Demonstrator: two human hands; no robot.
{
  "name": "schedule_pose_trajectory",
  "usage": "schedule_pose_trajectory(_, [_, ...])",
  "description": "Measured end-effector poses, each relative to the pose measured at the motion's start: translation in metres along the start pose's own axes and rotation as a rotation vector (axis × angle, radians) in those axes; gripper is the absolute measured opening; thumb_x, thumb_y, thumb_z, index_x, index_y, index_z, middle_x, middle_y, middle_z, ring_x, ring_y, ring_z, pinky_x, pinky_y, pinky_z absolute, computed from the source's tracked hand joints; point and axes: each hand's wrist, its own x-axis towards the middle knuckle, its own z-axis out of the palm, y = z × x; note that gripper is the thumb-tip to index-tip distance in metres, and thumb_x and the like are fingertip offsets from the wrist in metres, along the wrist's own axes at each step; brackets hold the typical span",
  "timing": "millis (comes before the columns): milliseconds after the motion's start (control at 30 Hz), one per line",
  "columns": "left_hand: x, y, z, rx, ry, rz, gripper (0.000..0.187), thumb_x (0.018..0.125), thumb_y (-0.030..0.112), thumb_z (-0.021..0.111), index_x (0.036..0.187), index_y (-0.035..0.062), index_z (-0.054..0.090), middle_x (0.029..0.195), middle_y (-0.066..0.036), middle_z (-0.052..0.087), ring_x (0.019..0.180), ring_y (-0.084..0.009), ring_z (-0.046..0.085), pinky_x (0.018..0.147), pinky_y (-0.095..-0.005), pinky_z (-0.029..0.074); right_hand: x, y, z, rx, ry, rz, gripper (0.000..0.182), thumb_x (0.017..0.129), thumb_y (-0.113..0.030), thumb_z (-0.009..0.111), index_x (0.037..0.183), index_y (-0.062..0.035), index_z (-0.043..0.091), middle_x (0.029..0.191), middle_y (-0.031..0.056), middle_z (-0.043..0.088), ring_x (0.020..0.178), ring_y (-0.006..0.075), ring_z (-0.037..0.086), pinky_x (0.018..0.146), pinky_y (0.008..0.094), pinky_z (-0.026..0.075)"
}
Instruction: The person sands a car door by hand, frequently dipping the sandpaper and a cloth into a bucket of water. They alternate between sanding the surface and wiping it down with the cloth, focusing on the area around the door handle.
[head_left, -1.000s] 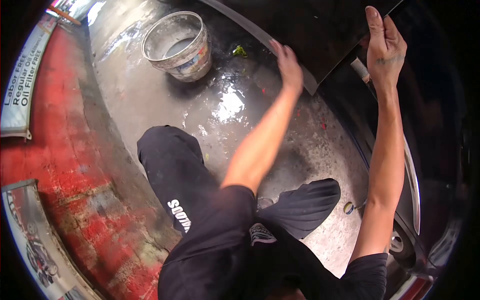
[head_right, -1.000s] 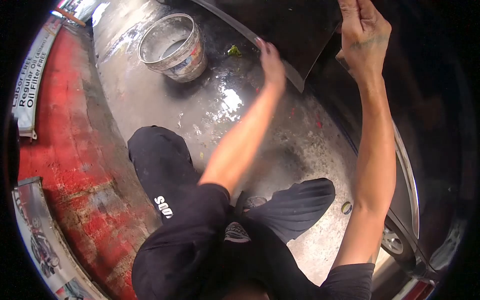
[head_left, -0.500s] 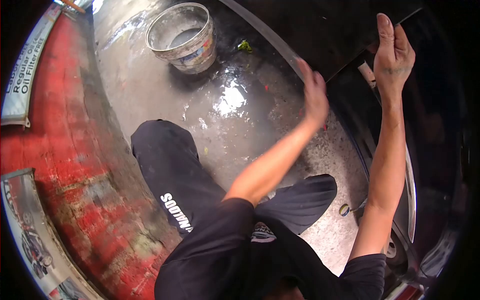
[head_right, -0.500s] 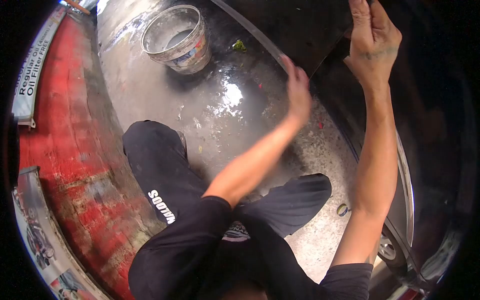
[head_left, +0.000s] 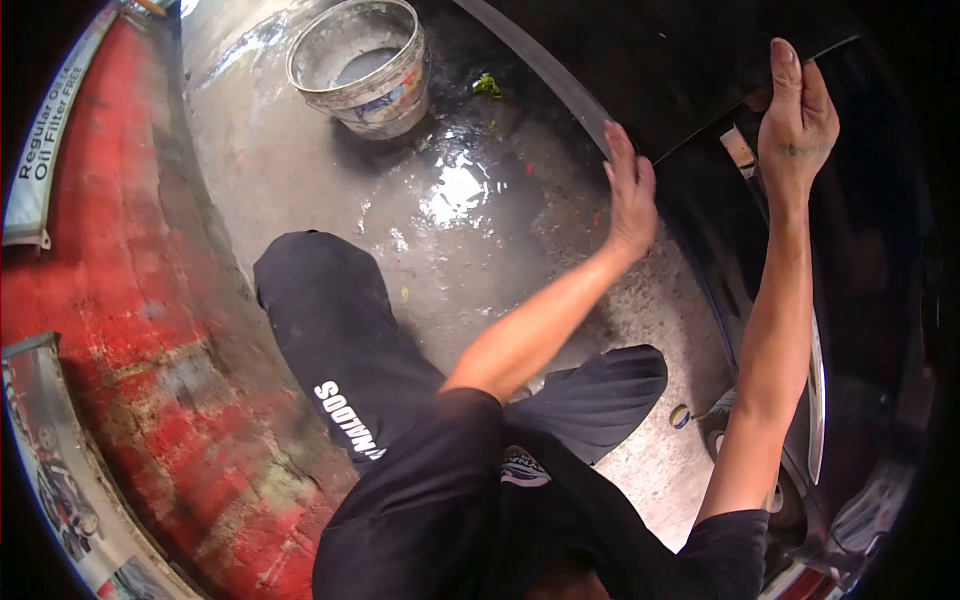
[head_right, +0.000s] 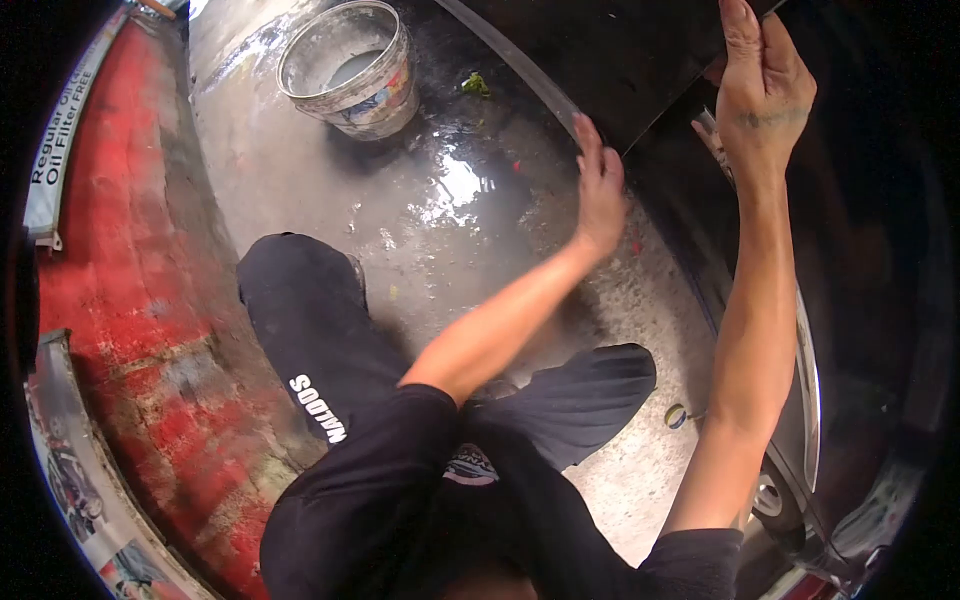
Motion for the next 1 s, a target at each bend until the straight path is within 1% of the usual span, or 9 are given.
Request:
schedule_pose_trajectory(133, [0.105, -0.002, -0.051, 0.075, 0.115, -0.013, 0.065, 0.114, 0.032, 0.032, 0.167, 0.0031, 0.007, 0.176, -0.017, -0.002, 0.162, -0.035, -0.003, 0.127, -0.0614, 0.005, 0.004, 0.028, -0.016, -0.129, -0.071, -0.077, 0.046, 0.104, -0.043, 0.066, 0.071, -0.0122, 0.061, 0.06, -0.0069, 0.043, 0.057, 0.0048, 0.038, 0.057, 0.026, 0.029])
schedule_pose_trajectory(333, [-0.011, 0.025, -0.003, 0.004, -0.02, -0.013, 0.065, 0.114, 0.034, 0.027, 0.168, 0.0074, 0.003, 0.176, -0.016, -0.001, 0.162, -0.0313, -0.003, 0.127, -0.0585, 0.001, -0.001, 0.011, -0.004, 0.006, -0.009, -0.097, 0.044, 0.103, -0.048, 0.066, 0.078, -0.012, 0.069, 0.062, -0.0076, 0.048, 0.057, 0.0046, 0.04, 0.058, 0.0259, 0.033])
schedule_pose_trajectory(400, [0.008, 0.012, -0.003, 0.022, -0.01, -0.002, 0.066, 0.114, 0.036, 0.028, 0.168, 0.0067, 0.003, 0.176, -0.016, -0.001, 0.162, -0.0311, -0.004, 0.127, -0.0589, 0.001, 0.002, 0.009, -0.003, -0.025, 0.007, -0.035, 0.045, 0.103, -0.048, 0.066, 0.077, -0.0121, 0.068, 0.062, -0.0073, 0.049, 0.057, 0.0045, 0.044, 0.059, 0.0246, 0.037])
schedule_pose_trajectory(567, [0.096, -0.003, -0.052, 0.027, 0.064, 0.007, 0.068, 0.114, 0.031, 0.033, 0.165, -0.0012, 0.003, 0.175, -0.02, 0.001, 0.162, -0.031, 0.006, 0.129, -0.0382, 0.012, 0.012, 0.039, -0.015, -0.105, -0.128, -0.084, 0.045, 0.102, -0.048, 0.067, 0.073, -0.0135, 0.065, 0.061, -0.0062, 0.05, 0.06, 0.0048, 0.054, 0.063, 0.0225, 0.046])
schedule_pose_trajectory(600, [0.085, 0.001, -0.045, 0.032, 0.068, 0.018, 0.068, 0.114, 0.031, 0.033, 0.165, -0.0012, 0.003, 0.175, -0.02, 0.001, 0.162, -0.031, 0.006, 0.129, -0.0382, 0.012, 0.011, 0.037, -0.011, -0.096, -0.122, -0.089, 0.045, 0.102, -0.048, 0.067, 0.073, -0.0135, 0.065, 0.061, -0.0062, 0.05, 0.06, 0.0048, 0.054, 0.063, 0.0225, 0.046])
schedule_pose_trajectory(667, [0.037, 0.007, -0.019, -0.071, 0.05, -0.009, 0.066, 0.114, 0.035, 0.028, 0.168, 0.0068, 0.003, 0.176, -0.014, -0.001, 0.163, -0.0281, -0.003, 0.127, -0.0578, 0.001, -0.001, 0.019, -0.001, 0.06, -0.052, -0.049, 0.044, 0.103, -0.046, 0.067, 0.072, -0.0145, 0.064, 0.06, -0.0067, 0.046, 0.06, 0.0033, 0.051, 0.06, 0.0229, 0.043])
schedule_pose_trajectory(733, [-0.015, 0.019, 0.0, -0.025, -0.039, -0.058, 0.066, 0.114, 0.034, 0.03, 0.168, 0.0065, 0.003, 0.177, -0.013, -0.001, 0.163, -0.0288, -0.001, 0.127, -0.0573, 0.001, -0.002, 0.021, -0.003, 0.02, -0.04, -0.056, 0.044, 0.103, -0.045, 0.067, 0.072, -0.0136, 0.064, 0.06, -0.0066, 0.046, 0.059, 0.0028, 0.05, 0.058, 0.0231, 0.042])
schedule_pose_trajectory(933, [0.084, 0.015, -0.059, -0.19, -0.007, 0.014, 0.072, 0.114, 0.039, 0.031, 0.164, -0.0054, 0.005, 0.173, -0.024, 0.004, 0.162, -0.031, 0.003, 0.13, -0.035, 0.009, 0.013, 0.045, -0.016, -0.085, -0.098, -0.132, 0.041, 0.104, -0.042, 0.067, 0.08, -0.0081, 0.068, 0.062, -0.0051, 0.051, 0.058, 0.0033, 0.051, 0.055, 0.0222, 0.04])
schedule_pose_trajectory(1000, [0.078, 0.004, -0.014, -0.139, 0.094, -0.069, 0.072, 0.114, 0.04, 0.029, 0.163, -0.0065, 0.003, 0.173, -0.024, 0.002, 0.162, -0.0312, 0.001, 0.13, -0.0341, 0.007, -0.008, -0.019, 0.007, 0.177, 0.038, -0.062, 0.039, 0.106, -0.04, 0.061, 0.093, -0.0038, 0.067, 0.071, -0.0079, 0.053, 0.062, 0.0028, 0.048, 0.05, 0.0225, 0.04])
